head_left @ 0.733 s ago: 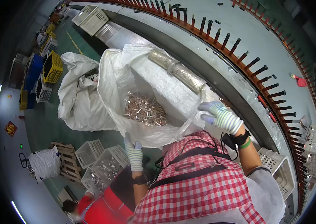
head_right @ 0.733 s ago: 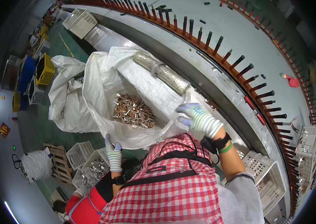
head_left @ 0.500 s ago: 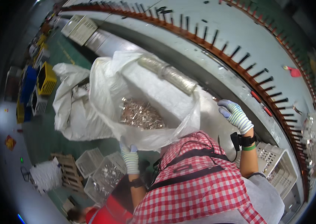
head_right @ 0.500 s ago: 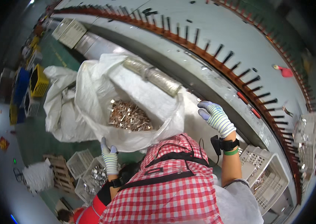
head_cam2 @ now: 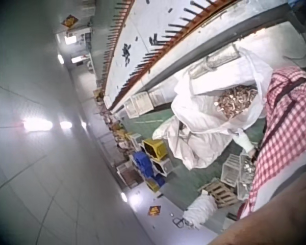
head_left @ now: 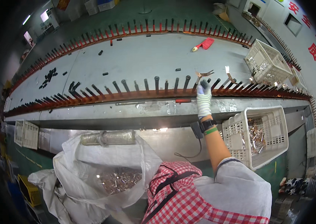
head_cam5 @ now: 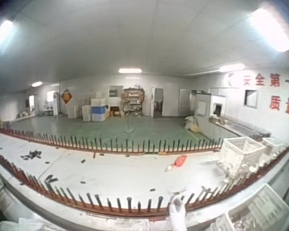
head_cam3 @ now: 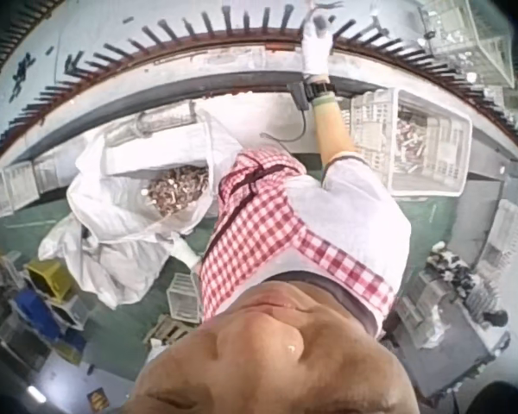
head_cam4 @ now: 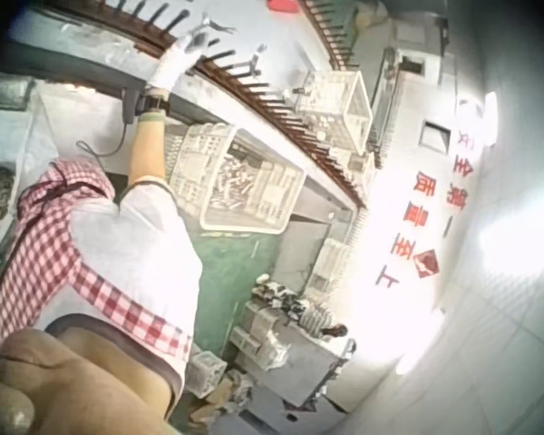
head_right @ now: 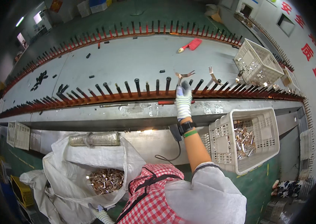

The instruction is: The worker is sorting metal components from a production line table into white bags and plastic crates.

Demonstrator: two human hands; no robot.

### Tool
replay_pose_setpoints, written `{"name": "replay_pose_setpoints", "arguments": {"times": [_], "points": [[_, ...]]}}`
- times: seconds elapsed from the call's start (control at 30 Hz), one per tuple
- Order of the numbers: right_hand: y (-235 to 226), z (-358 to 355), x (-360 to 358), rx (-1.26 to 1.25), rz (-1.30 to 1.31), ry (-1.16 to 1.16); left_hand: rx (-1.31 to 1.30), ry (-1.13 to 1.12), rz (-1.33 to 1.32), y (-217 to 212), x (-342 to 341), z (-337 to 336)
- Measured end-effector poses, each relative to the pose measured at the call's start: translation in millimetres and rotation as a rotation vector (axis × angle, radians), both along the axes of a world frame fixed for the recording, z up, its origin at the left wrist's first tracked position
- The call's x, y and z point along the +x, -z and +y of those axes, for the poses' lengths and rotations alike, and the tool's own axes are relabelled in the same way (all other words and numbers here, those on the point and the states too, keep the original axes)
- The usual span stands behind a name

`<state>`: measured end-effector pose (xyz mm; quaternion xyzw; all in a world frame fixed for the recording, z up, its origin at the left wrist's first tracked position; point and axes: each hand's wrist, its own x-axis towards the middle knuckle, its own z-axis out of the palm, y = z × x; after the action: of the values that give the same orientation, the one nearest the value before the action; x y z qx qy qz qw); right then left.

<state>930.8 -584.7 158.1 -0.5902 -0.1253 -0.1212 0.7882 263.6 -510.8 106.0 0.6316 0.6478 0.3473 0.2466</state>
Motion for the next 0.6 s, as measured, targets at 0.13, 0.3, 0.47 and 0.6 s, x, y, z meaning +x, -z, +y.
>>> {"name": "replay_pose_setpoints", "arguments": {"times": [0.13,0.3,0.47,0.6], "points": [[-13.5,30.3,23.9,-0.253,0.217,-0.147,-0.282,0.002,-0.162,-104.5,73.9,-31.6],[-60.4,44.1,-13.1,0.137,-0.001,-0.087,-0.268,0.002,-0.08,-101.3,66.9,-29.5],[-37.0,15.4,-4.8,0.235,0.31,0.403,-0.269,0.004,0.093,-97.2,61.8,-26.6],[-9.3,19.1,52.2,-0.029,0.082,0.337,-0.347,-0.013,-0.089,-106.2,72.9,-25.3]]}}
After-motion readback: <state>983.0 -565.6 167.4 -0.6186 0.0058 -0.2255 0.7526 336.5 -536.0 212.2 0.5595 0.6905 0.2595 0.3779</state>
